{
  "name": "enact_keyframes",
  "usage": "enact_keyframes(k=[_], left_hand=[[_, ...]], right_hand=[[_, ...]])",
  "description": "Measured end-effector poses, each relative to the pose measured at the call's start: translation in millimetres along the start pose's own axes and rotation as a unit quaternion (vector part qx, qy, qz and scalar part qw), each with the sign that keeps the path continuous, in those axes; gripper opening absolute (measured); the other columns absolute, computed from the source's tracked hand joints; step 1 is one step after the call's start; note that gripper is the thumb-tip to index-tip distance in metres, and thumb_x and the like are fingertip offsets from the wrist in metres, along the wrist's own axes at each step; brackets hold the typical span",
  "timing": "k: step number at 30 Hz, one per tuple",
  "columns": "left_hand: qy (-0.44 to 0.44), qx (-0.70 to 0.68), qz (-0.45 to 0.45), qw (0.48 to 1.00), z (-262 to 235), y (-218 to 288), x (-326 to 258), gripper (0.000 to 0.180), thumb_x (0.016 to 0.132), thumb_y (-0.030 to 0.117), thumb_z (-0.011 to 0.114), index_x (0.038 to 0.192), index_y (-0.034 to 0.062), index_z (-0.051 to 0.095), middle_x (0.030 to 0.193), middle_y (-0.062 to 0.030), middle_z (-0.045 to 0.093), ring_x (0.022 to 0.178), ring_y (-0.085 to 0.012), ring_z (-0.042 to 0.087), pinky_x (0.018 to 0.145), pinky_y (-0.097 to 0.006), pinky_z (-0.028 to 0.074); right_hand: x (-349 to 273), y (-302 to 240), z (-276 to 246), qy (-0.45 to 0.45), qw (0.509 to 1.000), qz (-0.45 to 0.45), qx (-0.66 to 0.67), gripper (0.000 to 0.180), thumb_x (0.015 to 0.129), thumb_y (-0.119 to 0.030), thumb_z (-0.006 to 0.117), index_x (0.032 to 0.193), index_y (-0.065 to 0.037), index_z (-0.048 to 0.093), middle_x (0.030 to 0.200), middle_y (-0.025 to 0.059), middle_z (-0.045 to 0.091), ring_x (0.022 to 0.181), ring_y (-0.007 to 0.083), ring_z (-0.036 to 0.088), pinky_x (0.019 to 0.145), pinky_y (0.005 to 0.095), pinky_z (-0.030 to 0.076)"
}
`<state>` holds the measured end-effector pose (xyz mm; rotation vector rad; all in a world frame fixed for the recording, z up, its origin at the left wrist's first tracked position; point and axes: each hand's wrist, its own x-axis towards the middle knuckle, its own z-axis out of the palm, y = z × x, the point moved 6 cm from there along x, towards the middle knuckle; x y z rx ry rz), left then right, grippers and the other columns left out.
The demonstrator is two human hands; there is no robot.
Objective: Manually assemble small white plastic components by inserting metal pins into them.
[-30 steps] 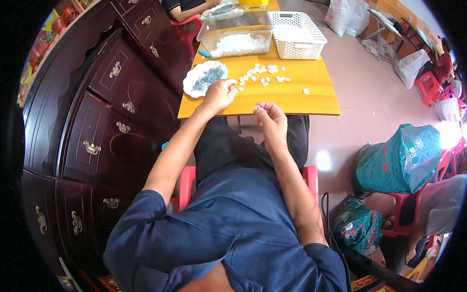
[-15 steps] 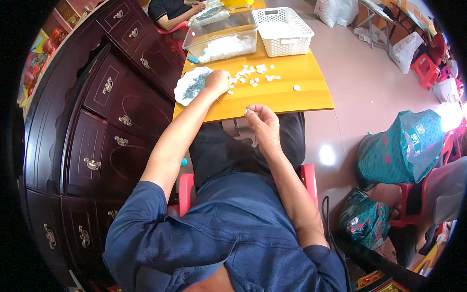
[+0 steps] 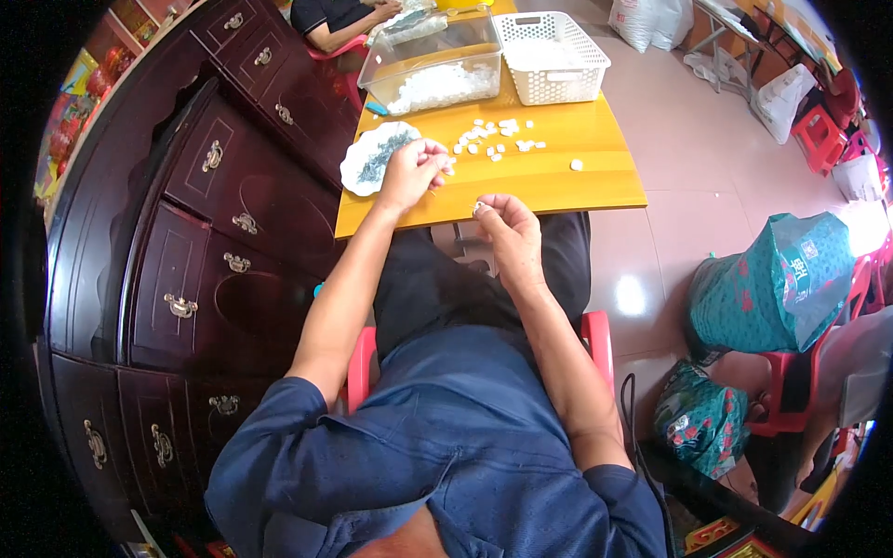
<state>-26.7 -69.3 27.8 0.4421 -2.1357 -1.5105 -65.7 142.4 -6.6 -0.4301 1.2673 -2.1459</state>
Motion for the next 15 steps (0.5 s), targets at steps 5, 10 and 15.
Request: enact_keyframes(k=[5, 10, 15], left_hand=[[-0.041, -0.105, -0.021, 0.993, 16, 14, -59, 0.013, 0.102, 0.011, 0.062, 0.110, 0.0007, 0.063, 0.085, -0.0028, 0.068, 0.063, -0.0060, 0.060, 0.057, -0.022, 0.051], [-0.066, -0.130, -0.009, 0.989, 14, 24, -82, 0.018, 0.103, 0.010, 0.060, 0.117, 0.0013, 0.065, 0.090, -0.0016, 0.069, 0.068, -0.0049, 0.060, 0.063, -0.021, 0.053], [-0.064, -0.101, 0.002, 0.993, 11, 40, -92, 0.021, 0.102, 0.008, 0.060, 0.120, 0.0004, 0.068, 0.092, -0.0012, 0.069, 0.073, -0.0052, 0.063, 0.067, -0.022, 0.054]], right_hand=[[-5, -6, 11, -0.029, 0.999, 0.007, 0.017, 0.013, 0.097, -0.007, 0.067, 0.108, -0.001, 0.066, 0.091, 0.0007, 0.067, 0.075, 0.0071, 0.059, 0.068, 0.0221, 0.046], [-8, -10, 15, -0.032, 0.999, 0.002, 0.011, 0.013, 0.097, -0.006, 0.067, 0.109, -0.001, 0.066, 0.092, 0.0017, 0.068, 0.075, 0.0074, 0.060, 0.068, 0.0221, 0.046], [-9, -7, 16, -0.029, 1.000, -0.002, 0.001, 0.014, 0.097, -0.006, 0.067, 0.110, -0.001, 0.066, 0.092, 0.0018, 0.069, 0.074, 0.0076, 0.060, 0.068, 0.0219, 0.046]])
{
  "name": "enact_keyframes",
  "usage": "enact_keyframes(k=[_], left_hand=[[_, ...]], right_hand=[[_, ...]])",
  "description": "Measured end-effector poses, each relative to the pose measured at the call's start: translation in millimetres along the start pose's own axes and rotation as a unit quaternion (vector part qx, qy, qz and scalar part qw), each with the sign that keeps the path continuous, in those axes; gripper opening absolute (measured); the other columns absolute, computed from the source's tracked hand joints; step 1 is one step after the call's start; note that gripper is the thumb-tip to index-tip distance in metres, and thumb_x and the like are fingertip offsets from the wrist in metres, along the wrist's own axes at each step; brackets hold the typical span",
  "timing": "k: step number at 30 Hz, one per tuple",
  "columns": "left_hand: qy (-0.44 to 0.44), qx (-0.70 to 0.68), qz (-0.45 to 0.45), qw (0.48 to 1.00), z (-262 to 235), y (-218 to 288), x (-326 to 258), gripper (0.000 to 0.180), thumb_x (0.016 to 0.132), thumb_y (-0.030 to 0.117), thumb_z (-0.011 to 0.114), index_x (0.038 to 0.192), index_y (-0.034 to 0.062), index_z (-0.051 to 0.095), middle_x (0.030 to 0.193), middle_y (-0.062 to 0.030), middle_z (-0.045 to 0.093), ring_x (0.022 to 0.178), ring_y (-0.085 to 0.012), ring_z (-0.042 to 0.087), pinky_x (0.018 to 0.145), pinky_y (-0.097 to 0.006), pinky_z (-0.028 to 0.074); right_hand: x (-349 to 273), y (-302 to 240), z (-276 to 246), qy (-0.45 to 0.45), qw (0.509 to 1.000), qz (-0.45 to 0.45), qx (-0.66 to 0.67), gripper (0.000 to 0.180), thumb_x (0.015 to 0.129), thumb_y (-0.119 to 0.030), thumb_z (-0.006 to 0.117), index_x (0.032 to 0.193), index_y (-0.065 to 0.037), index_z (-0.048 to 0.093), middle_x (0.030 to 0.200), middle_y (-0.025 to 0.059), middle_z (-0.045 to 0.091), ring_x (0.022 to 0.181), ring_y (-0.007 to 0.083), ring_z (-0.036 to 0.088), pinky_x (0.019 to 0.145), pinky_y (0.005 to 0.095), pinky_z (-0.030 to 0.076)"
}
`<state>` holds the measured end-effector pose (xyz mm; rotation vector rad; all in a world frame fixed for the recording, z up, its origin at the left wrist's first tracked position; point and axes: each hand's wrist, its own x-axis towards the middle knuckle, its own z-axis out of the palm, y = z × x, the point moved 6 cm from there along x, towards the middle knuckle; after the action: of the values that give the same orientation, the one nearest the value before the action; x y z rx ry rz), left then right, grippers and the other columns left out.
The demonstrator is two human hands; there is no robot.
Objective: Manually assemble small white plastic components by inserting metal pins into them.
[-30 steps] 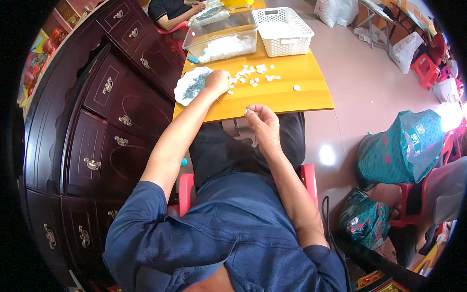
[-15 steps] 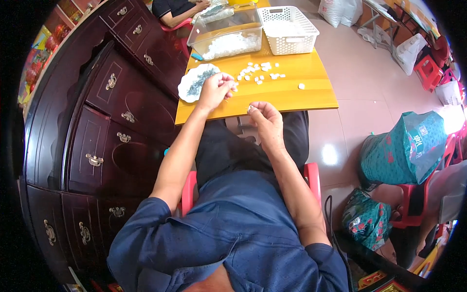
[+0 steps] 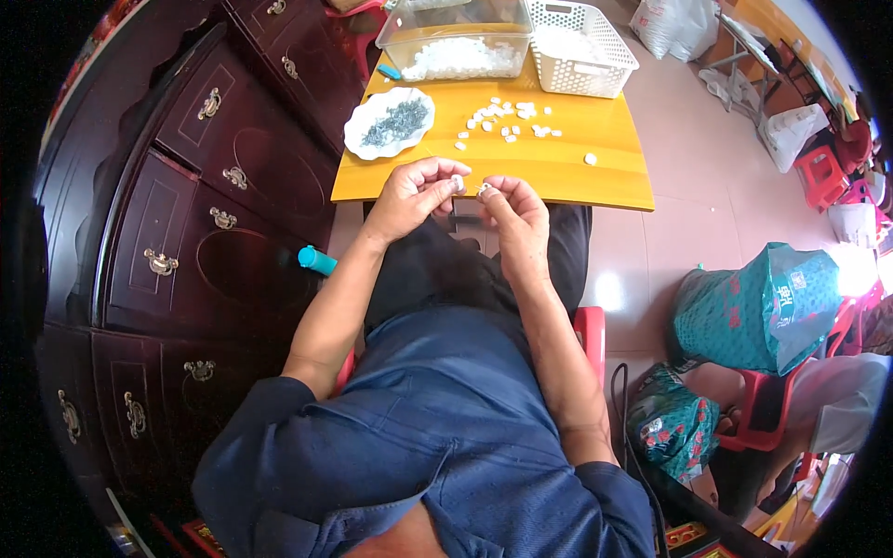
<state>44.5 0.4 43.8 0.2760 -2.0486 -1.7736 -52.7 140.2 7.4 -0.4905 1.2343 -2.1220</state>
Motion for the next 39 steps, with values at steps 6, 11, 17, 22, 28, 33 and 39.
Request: enact_keyframes(k=[6, 11, 17, 22, 28, 33, 39], left_hand=[[0.007, -0.003, 0.020, 1.000, 1, -2, -3, 0.020, 0.100, 0.006, 0.062, 0.119, -0.0001, 0.068, 0.095, -0.0024, 0.071, 0.083, -0.0065, 0.067, 0.068, -0.023, 0.056], [0.016, -0.055, -0.002, 0.998, 29, 0, -8, 0.011, 0.099, 0.003, 0.066, 0.109, -0.0020, 0.064, 0.096, -0.0048, 0.072, 0.085, -0.0085, 0.069, 0.071, -0.025, 0.059], [0.010, 0.082, 0.102, 0.991, 67, -9, -19, 0.007, 0.090, 0.001, 0.074, 0.097, -0.0001, 0.072, 0.085, 0.0027, 0.069, 0.076, -0.0045, 0.062, 0.069, -0.024, 0.053], [-0.029, 0.066, 0.035, 0.997, 74, -28, -19, 0.010, 0.090, 0.002, 0.074, 0.100, 0.0002, 0.073, 0.084, 0.0008, 0.071, 0.076, -0.0056, 0.063, 0.070, -0.024, 0.053], [-0.110, 0.034, -0.003, 0.993, 73, -22, -19, 0.017, 0.091, 0.002, 0.074, 0.108, 0.0004, 0.072, 0.088, 0.0006, 0.070, 0.078, -0.0056, 0.063, 0.070, -0.023, 0.053], [-0.150, -0.046, -0.012, 0.988, 70, -20, -18, 0.021, 0.093, 0.002, 0.072, 0.114, 0.0006, 0.071, 0.094, 0.0017, 0.070, 0.078, -0.0043, 0.062, 0.070, -0.022, 0.053], [0.016, -0.030, 0.008, 0.999, 21, -6, -9, 0.021, 0.092, 0.002, 0.074, 0.113, 0.0009, 0.071, 0.091, 0.0020, 0.070, 0.075, -0.0023, 0.061, 0.071, -0.021, 0.053]], right_hand=[[1, 1, -1, -0.005, 1.000, 0.003, 0.005, 0.014, 0.097, -0.008, 0.067, 0.110, -0.003, 0.066, 0.094, 0.0021, 0.069, 0.075, 0.0079, 0.061, 0.069, 0.0226, 0.047], [2, 12, -10, 0.056, 0.982, 0.071, 0.166, 0.011, 0.098, -0.008, 0.066, 0.109, -0.006, 0.065, 0.093, 0.0022, 0.068, 0.077, 0.0100, 0.062, 0.072, 0.0247, 0.050], [12, 19, -19, 0.083, 0.960, 0.062, 0.259, 0.011, 0.097, -0.006, 0.064, 0.108, -0.007, 0.064, 0.094, 0.0024, 0.066, 0.081, 0.0112, 0.062, 0.075, 0.0261, 0.053], [9, 24, -29, 0.126, 0.959, 0.089, 0.238, 0.018, 0.094, -0.009, 0.069, 0.112, -0.008, 0.065, 0.098, 0.0029, 0.067, 0.087, 0.0127, 0.063, 0.080, 0.0272, 0.054], [8, 14, -26, 0.117, 0.963, 0.084, 0.226, 0.015, 0.096, -0.009, 0.067, 0.111, -0.010, 0.064, 0.095, -0.0004, 0.067, 0.082, 0.0102, 0.062, 0.075, 0.0248, 0.052], [7, 10, -22, 0.123, 0.964, 0.089, 0.217, 0.014, 0.097, -0.009, 0.066, 0.111, -0.009, 0.064, 0.095, -0.0004, 0.067, 0.083, 0.0104, 0.062, 0.075, 0.0237, 0.052], [10, -4, -16, 0.039, 0.995, -0.020, 0.086, 0.013, 0.097, -0.006, 0.067, 0.110, -0.003, 0.066, 0.095, 0.0016, 0.068, 0.080, 0.0081, 0.061, 0.075, 0.0217, 0.048]])
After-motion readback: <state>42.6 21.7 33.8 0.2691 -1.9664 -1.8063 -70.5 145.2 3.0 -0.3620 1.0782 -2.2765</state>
